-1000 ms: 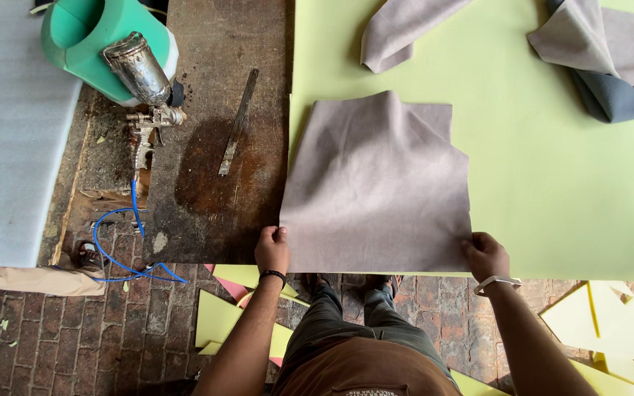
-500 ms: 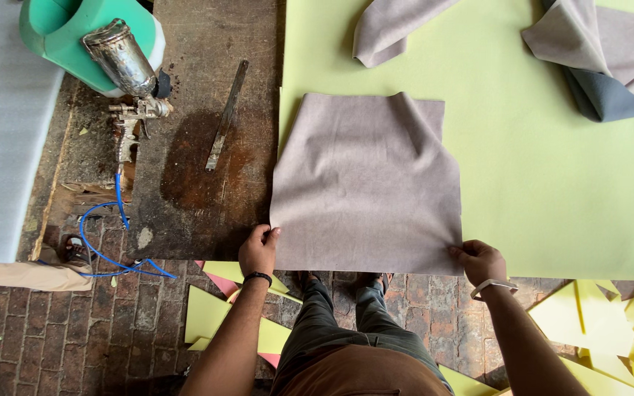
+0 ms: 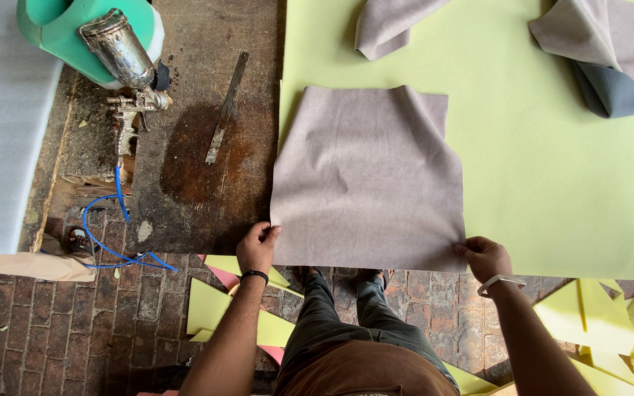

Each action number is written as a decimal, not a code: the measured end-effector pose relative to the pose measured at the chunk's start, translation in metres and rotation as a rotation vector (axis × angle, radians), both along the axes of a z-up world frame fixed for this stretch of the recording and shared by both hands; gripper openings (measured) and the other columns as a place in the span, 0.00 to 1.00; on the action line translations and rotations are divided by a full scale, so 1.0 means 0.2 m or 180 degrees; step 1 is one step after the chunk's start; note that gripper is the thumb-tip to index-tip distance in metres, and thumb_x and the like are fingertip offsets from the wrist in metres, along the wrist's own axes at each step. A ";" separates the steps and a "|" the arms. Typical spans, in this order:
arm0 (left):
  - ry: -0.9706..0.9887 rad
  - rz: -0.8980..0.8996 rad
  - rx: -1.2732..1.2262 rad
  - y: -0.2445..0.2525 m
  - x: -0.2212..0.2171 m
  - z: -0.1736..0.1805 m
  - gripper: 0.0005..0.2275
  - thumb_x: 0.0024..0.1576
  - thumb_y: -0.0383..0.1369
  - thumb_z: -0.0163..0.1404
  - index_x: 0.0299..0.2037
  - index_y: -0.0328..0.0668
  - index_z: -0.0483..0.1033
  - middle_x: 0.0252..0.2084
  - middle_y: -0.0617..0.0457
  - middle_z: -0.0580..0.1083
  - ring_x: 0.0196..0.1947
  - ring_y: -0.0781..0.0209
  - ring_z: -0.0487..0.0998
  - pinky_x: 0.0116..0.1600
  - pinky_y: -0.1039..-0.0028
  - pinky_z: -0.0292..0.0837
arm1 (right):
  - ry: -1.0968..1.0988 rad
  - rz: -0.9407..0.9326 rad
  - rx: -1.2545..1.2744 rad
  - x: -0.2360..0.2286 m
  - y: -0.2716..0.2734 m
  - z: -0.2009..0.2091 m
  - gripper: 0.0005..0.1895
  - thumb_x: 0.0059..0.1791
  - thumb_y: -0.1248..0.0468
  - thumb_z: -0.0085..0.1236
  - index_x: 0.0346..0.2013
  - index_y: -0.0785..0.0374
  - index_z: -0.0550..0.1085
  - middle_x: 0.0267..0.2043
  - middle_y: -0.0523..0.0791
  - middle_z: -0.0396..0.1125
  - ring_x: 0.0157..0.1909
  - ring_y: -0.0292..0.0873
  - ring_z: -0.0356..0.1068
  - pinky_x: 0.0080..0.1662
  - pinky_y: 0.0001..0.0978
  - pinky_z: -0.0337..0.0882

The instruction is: The person uses a spray gun to apply adhesive to a piece of foam, then places a fabric piece on top and smooths it down. They repeat this process with additional fabric and foam pieces, stacking them on the workbench.

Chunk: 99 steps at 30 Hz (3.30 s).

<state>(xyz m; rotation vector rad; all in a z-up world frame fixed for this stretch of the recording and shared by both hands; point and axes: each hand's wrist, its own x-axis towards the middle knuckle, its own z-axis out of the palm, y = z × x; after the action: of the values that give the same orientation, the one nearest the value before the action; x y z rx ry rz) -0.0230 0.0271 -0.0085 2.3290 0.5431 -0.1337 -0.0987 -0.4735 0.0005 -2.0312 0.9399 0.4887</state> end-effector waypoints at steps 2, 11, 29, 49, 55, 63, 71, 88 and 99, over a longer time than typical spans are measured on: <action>-0.0065 -0.0003 -0.0073 0.00 -0.01 0.00 0.15 0.54 0.44 0.62 0.44 0.46 0.82 0.33 0.54 0.81 0.32 0.62 0.81 0.37 0.70 0.76 | 0.0036 0.0012 0.0058 0.01 0.03 0.03 0.14 0.49 0.59 0.65 0.45 0.65 0.81 0.42 0.47 0.77 0.44 0.44 0.75 0.52 0.39 0.74; -0.0609 0.0303 -0.1035 0.03 -0.02 -0.01 0.09 0.57 0.37 0.62 0.41 0.43 0.83 0.33 0.52 0.81 0.32 0.61 0.78 0.38 0.71 0.75 | 0.0090 -0.0239 0.0587 0.02 -0.07 0.04 0.13 0.51 0.61 0.63 0.46 0.67 0.81 0.43 0.51 0.77 0.46 0.49 0.72 0.53 0.44 0.71; -0.0265 -0.1259 0.1176 -0.22 -0.15 0.10 0.21 0.61 0.44 0.52 0.61 0.46 0.69 0.64 0.46 0.68 0.67 0.47 0.66 0.73 0.54 0.56 | -0.0239 0.0557 -0.1517 0.05 0.13 0.18 0.26 0.46 0.57 0.70 0.56 0.62 0.73 0.52 0.51 0.72 0.53 0.51 0.73 0.54 0.45 0.74; 0.0234 -0.2460 0.1237 -0.29 0.21 0.11 0.40 0.62 0.59 0.36 0.77 0.43 0.35 0.79 0.37 0.34 0.78 0.42 0.32 0.76 0.52 0.26 | -0.1858 0.2951 -0.1010 1.90 1.30 0.31 0.37 0.46 0.43 0.62 0.64 0.57 0.68 0.67 0.52 0.62 0.70 0.56 0.55 0.65 0.51 0.56; -0.0784 -0.2449 0.1598 -0.21 0.20 0.04 0.39 0.64 0.59 0.33 0.77 0.40 0.36 0.78 0.36 0.36 0.78 0.42 0.34 0.76 0.54 0.26 | -0.0547 0.2715 -0.0160 2.12 1.37 0.22 0.23 0.50 0.51 0.61 0.59 0.50 0.75 0.53 0.43 0.76 0.57 0.44 0.75 0.63 0.39 0.71; -0.0536 -0.2597 0.1417 -0.19 0.24 0.01 0.39 0.66 0.57 0.32 0.77 0.35 0.34 0.79 0.34 0.35 0.78 0.41 0.34 0.76 0.54 0.26 | -0.1588 0.2356 0.0549 2.17 1.29 0.17 0.25 0.45 0.66 0.64 0.57 0.53 0.74 0.52 0.42 0.76 0.53 0.39 0.76 0.56 0.34 0.76; -0.0503 -0.2855 0.1380 -0.29 0.46 0.12 0.39 0.65 0.57 0.33 0.77 0.39 0.36 0.78 0.33 0.33 0.78 0.41 0.34 0.75 0.52 0.25 | -0.1292 0.2472 -0.0326 2.20 1.44 0.16 0.27 0.47 0.55 0.66 0.59 0.53 0.72 0.48 0.41 0.77 0.50 0.40 0.77 0.56 0.34 0.75; 0.0202 -0.2777 0.1831 -0.49 1.49 0.12 0.39 0.61 0.64 0.27 0.77 0.55 0.31 0.79 0.44 0.31 0.79 0.46 0.31 0.77 0.55 0.24 | -0.0746 0.0464 -0.1635 1.56 0.09 0.04 0.20 0.51 0.55 0.63 0.54 0.62 0.76 0.53 0.54 0.70 0.58 0.55 0.66 0.59 0.49 0.67; 0.0137 -0.2772 0.2139 -0.48 1.51 0.03 0.40 0.60 0.67 0.26 0.77 0.59 0.29 0.80 0.45 0.30 0.79 0.46 0.30 0.76 0.54 0.24 | -0.0861 -0.0395 -0.0810 1.65 0.04 0.15 0.15 0.47 0.55 0.68 0.39 0.62 0.77 0.39 0.48 0.76 0.41 0.45 0.76 0.48 0.41 0.77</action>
<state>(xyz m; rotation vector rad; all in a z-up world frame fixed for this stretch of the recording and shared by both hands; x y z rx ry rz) 0.2786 -0.0680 -0.0031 3.0693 -0.5376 -0.4610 0.2320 -0.4659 0.0300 -2.1797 0.9912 0.0240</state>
